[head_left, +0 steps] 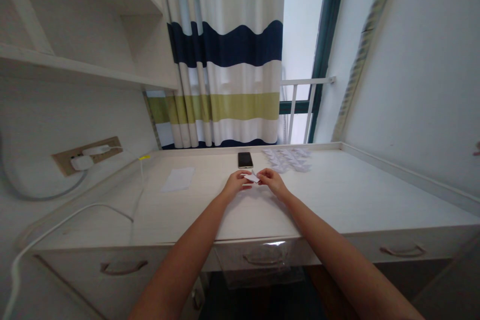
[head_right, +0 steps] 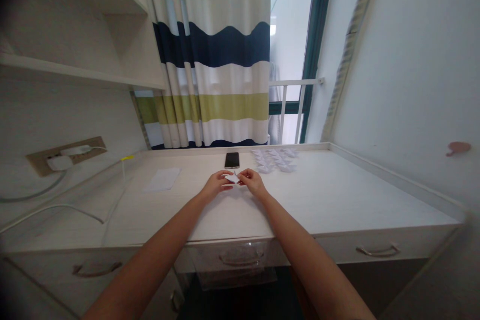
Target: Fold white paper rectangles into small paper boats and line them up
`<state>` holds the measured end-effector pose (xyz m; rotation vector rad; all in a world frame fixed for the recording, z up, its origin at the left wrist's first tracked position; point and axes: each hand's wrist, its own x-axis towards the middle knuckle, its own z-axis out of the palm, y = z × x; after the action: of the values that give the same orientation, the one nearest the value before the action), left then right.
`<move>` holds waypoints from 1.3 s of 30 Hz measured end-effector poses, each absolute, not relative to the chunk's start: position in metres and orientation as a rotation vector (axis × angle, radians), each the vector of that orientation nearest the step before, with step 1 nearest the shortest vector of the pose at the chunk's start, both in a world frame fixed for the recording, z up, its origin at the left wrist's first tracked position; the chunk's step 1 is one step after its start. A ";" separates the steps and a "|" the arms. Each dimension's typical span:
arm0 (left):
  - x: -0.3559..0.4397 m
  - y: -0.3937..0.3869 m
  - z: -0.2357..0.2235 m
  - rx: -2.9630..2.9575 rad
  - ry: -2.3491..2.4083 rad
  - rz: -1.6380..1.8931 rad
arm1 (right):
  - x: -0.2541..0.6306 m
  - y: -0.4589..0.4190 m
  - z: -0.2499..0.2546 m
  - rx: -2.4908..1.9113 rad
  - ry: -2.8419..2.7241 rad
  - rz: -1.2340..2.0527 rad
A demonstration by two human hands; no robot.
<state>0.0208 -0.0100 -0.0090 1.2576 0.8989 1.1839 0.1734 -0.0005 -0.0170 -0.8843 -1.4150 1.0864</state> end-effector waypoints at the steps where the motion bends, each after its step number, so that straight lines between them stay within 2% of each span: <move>1: 0.020 -0.010 -0.008 1.217 0.857 1.185 | 0.174 0.000 -0.018 -0.889 -1.430 1.057; 7: 0.019 -0.006 -0.011 1.140 0.820 1.235 | 0.174 0.005 -0.024 -0.949 -1.581 0.899; 14: 0.023 0.004 -0.023 1.412 1.021 1.218 | 0.173 0.001 -0.028 -0.983 -1.821 0.573; 29: 0.025 0.001 -0.021 1.430 1.114 1.246 | 0.172 -0.003 -0.025 -0.934 -1.887 0.595; 39: 0.027 -0.005 -0.016 1.386 0.996 1.220 | 0.175 0.007 -0.032 -0.928 -1.835 0.602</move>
<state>0.0271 -0.0047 -0.0163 1.3859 0.9963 1.2201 0.1748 0.0073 -0.0322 -0.9281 -1.8354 0.6021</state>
